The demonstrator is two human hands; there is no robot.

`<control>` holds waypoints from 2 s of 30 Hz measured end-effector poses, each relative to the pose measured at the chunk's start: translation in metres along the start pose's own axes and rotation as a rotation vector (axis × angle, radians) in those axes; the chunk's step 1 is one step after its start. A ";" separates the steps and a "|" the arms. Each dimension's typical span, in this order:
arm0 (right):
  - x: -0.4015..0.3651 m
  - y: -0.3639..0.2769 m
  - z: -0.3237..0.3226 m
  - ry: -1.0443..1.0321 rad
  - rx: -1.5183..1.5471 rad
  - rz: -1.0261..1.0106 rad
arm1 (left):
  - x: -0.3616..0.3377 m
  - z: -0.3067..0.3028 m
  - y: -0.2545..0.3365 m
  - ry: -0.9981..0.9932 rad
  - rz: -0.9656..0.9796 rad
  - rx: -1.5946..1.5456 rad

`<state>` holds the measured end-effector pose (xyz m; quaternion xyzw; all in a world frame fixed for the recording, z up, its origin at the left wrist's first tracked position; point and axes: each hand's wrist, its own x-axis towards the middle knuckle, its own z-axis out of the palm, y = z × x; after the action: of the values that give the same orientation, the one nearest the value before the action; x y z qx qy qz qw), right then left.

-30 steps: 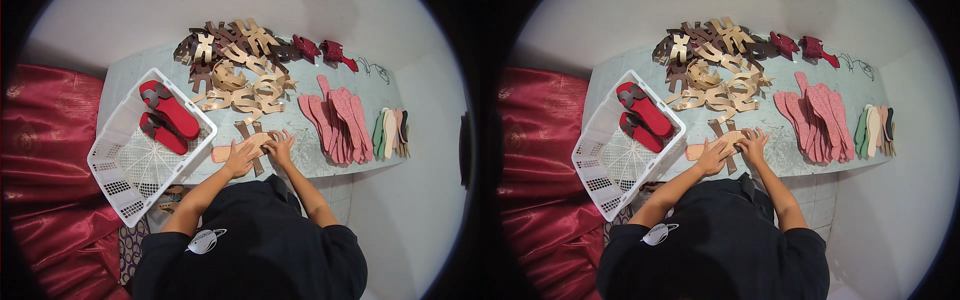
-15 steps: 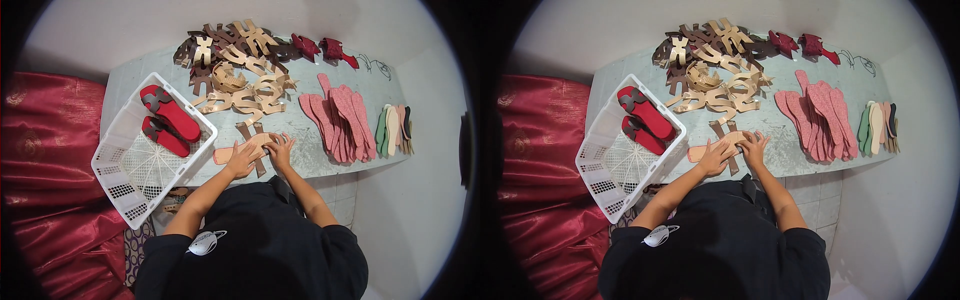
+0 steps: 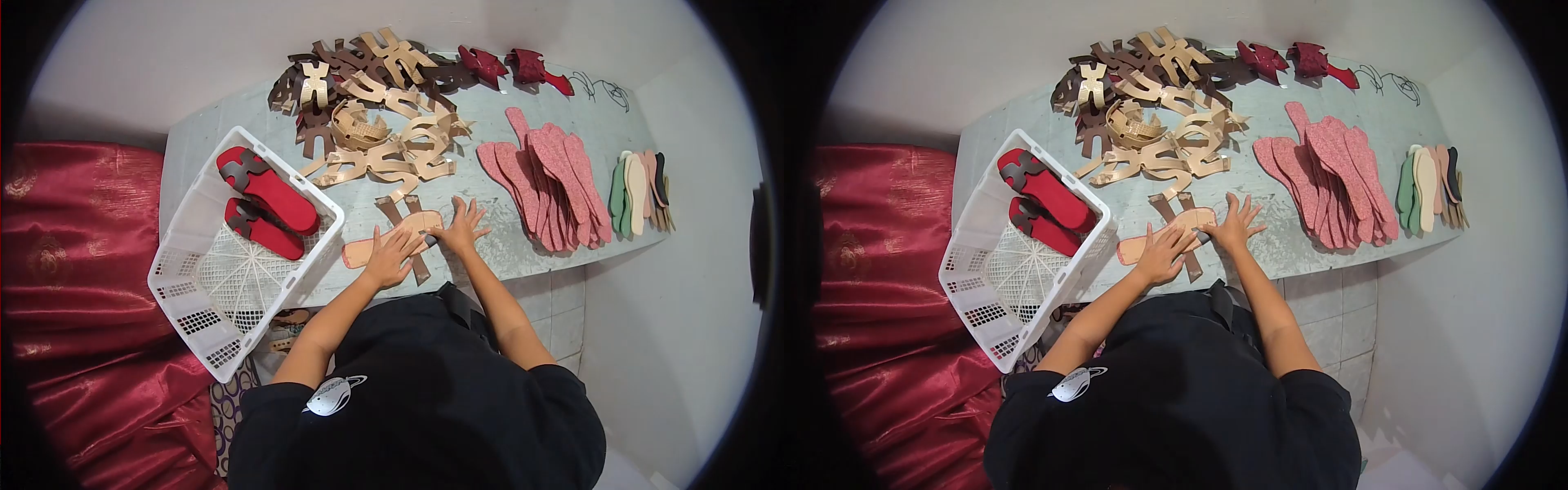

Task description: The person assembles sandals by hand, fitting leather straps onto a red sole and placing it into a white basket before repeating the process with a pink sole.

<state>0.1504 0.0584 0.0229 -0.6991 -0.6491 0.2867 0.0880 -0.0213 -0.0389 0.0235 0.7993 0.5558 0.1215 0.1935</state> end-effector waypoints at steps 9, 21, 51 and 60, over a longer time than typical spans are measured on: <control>-0.022 0.008 0.018 0.193 0.060 -0.005 | 0.011 0.019 0.007 0.088 -0.016 0.236; -0.040 0.013 0.004 0.102 0.092 -0.013 | 0.014 0.025 0.016 0.088 -0.029 0.332; -0.034 0.006 0.003 0.048 0.080 0.080 | 0.016 -0.011 0.003 -0.059 -0.098 0.076; -0.028 0.000 0.001 -0.005 0.084 0.186 | 0.030 -0.009 -0.002 0.081 -0.043 0.082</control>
<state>0.1507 0.0311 0.0302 -0.7513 -0.5690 0.3224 0.0885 -0.0162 -0.0082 0.0295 0.7887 0.5849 0.1266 0.1407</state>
